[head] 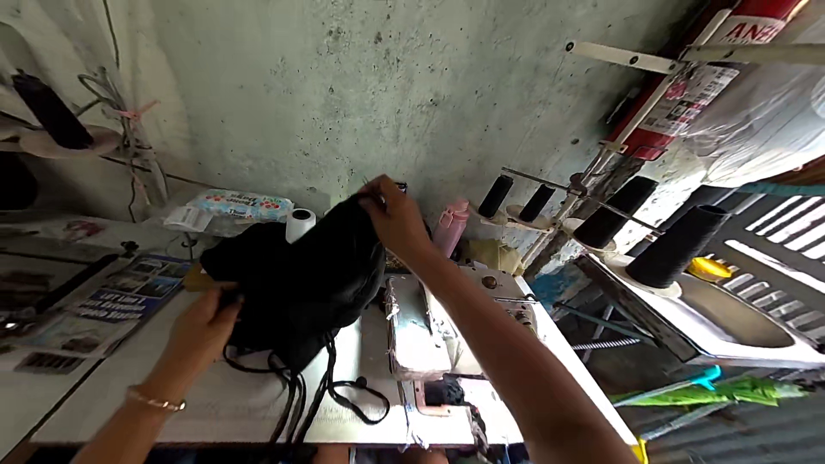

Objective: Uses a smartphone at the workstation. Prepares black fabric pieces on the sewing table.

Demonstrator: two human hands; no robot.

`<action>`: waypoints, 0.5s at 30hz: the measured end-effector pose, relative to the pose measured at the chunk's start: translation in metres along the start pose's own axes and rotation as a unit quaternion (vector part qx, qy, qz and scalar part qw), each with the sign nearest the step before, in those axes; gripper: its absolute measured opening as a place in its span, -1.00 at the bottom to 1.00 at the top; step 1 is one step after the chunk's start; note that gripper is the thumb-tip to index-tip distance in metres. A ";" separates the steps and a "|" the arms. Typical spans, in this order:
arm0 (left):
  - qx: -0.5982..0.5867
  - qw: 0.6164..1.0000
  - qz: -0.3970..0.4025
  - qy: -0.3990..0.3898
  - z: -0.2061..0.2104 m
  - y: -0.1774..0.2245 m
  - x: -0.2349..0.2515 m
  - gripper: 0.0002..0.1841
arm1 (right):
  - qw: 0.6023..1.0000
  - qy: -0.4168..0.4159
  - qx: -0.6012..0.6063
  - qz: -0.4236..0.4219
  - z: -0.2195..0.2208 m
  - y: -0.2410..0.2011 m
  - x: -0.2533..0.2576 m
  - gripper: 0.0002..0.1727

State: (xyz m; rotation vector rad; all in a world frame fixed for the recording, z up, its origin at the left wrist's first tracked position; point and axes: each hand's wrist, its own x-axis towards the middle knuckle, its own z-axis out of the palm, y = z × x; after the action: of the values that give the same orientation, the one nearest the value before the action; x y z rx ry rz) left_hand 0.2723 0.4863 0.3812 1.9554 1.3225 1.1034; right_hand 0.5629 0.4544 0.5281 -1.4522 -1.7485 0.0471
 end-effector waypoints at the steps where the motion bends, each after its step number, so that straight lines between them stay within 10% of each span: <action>1: -0.103 0.994 -0.037 0.018 -0.007 0.015 0.005 -0.65 | 1.000 0.000 -0.006 -0.010 -0.007 -0.007 0.012 -0.71; 4: -0.319 0.946 -0.054 0.026 -0.015 0.065 0.008 -0.60 | 0.998 -0.006 -0.032 -0.051 -0.016 -0.039 0.034 -0.70; 8: -0.064 0.995 0.068 -0.037 0.019 0.075 0.002 0.19 | 0.986 -0.030 -0.094 -0.136 -0.017 -0.090 0.042 -0.71; 15: 0.100 0.984 0.135 0.067 -0.079 0.016 0.019 -0.66 | 0.918 0.073 -0.285 -0.266 -0.077 -0.084 0.041 -0.74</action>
State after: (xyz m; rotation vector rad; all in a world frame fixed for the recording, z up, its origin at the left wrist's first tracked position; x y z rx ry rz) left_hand 0.2164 0.4960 0.4419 2.2955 1.3086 1.2918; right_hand 0.5437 0.4250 0.6439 -1.2561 -2.0664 -0.9018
